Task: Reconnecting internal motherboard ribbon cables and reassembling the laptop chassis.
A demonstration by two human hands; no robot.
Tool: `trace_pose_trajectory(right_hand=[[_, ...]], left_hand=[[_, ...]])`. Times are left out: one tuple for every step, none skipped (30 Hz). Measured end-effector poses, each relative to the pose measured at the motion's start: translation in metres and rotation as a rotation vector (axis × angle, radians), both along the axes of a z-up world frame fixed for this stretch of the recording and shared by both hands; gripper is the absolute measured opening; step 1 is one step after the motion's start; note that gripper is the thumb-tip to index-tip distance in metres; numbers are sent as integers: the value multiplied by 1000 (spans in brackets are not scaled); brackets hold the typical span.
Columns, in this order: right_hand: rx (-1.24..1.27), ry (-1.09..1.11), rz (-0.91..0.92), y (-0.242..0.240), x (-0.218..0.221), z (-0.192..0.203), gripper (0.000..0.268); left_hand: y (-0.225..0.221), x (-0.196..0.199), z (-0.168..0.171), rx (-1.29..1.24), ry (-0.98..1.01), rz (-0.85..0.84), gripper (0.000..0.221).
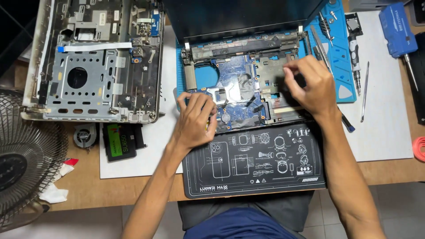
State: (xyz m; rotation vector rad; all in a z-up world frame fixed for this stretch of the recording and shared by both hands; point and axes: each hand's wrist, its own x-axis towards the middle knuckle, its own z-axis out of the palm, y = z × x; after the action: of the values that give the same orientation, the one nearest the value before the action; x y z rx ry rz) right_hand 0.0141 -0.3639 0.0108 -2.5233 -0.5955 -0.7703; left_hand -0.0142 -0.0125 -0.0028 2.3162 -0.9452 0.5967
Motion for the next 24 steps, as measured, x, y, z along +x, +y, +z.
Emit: trace_pose_trajectory(right_hand=[[-25, 2, 20, 0, -1, -5, 4], [-25, 4, 20, 8, -4, -1, 4], [-31, 20, 45, 16, -7, 4, 4], [-35, 36, 70, 25, -10, 7, 4], [-33, 39, 70, 28, -8, 4, 4], [-33, 41, 91, 30, -8, 2, 5], [-33, 43, 112, 32, -8, -1, 5], [-33, 40, 109, 32, -11, 2, 5], [-29, 49, 122, 33, -13, 4, 8], [-24, 60, 141, 35, -15, 6, 12], [-22, 58, 143, 39, -18, 7, 12], [-14, 68, 177, 43, -21, 7, 17], [-5, 77, 211, 47, -24, 8, 22], [-2, 77, 213, 54, -27, 9, 22], [-8, 83, 252, 61, -31, 11, 24], [-16, 88, 288, 67, -34, 14, 25], [-14, 87, 287, 70, -34, 8, 25], [-38, 56, 293, 72, -35, 3, 17], [-62, 25, 299, 74, -36, -3, 12], [-62, 25, 298, 72, -35, -6, 12], [-34, -3, 289, 71, -35, -9, 13], [-5, -33, 281, 70, -34, -11, 14], [-5, -34, 282, 61, -32, -17, 14], [24, -44, 232, 53, -31, -23, 15]], left_hand=[[0, 0, -5, 18, -37, -16, 16], [0, 0, -4, 17, -36, -16, 16], [0, 0, -4, -1, -40, -22, 13], [1, -1, -4, -16, -43, -29, 14], [1, -1, -1, -14, -40, -29, 14], [0, 0, 1, -41, -58, -36, 17], [-1, 1, 3, -69, -76, -42, 20], [-1, 2, 2, -69, -79, -45, 20], [0, 3, 2, -80, -87, -50, 23], [3, 2, 2, -89, -94, -50, 26], [4, 3, -8, -87, -95, -48, 26], [5, 4, -18, -104, -96, -52, 27], [6, 5, -29, -122, -98, -56, 28], [7, 4, -28, -119, -97, -54, 28], [7, 3, -28, -135, -99, -51, 29], [7, 2, -27, -152, -102, -50, 30], [8, 3, -25, -150, -103, -50, 30], [8, 3, -24, -162, -113, -46, 30], [8, 3, -22, -175, -123, -43, 29], [8, 3, -23, -175, -124, -44, 29], [8, 3, -23, -175, -124, -41, 29], [9, 4, -23, -175, -127, -37, 28], [8, 4, -19, -175, -128, -37, 28], [7, 4, -15, -177, -122, -30, 26]])
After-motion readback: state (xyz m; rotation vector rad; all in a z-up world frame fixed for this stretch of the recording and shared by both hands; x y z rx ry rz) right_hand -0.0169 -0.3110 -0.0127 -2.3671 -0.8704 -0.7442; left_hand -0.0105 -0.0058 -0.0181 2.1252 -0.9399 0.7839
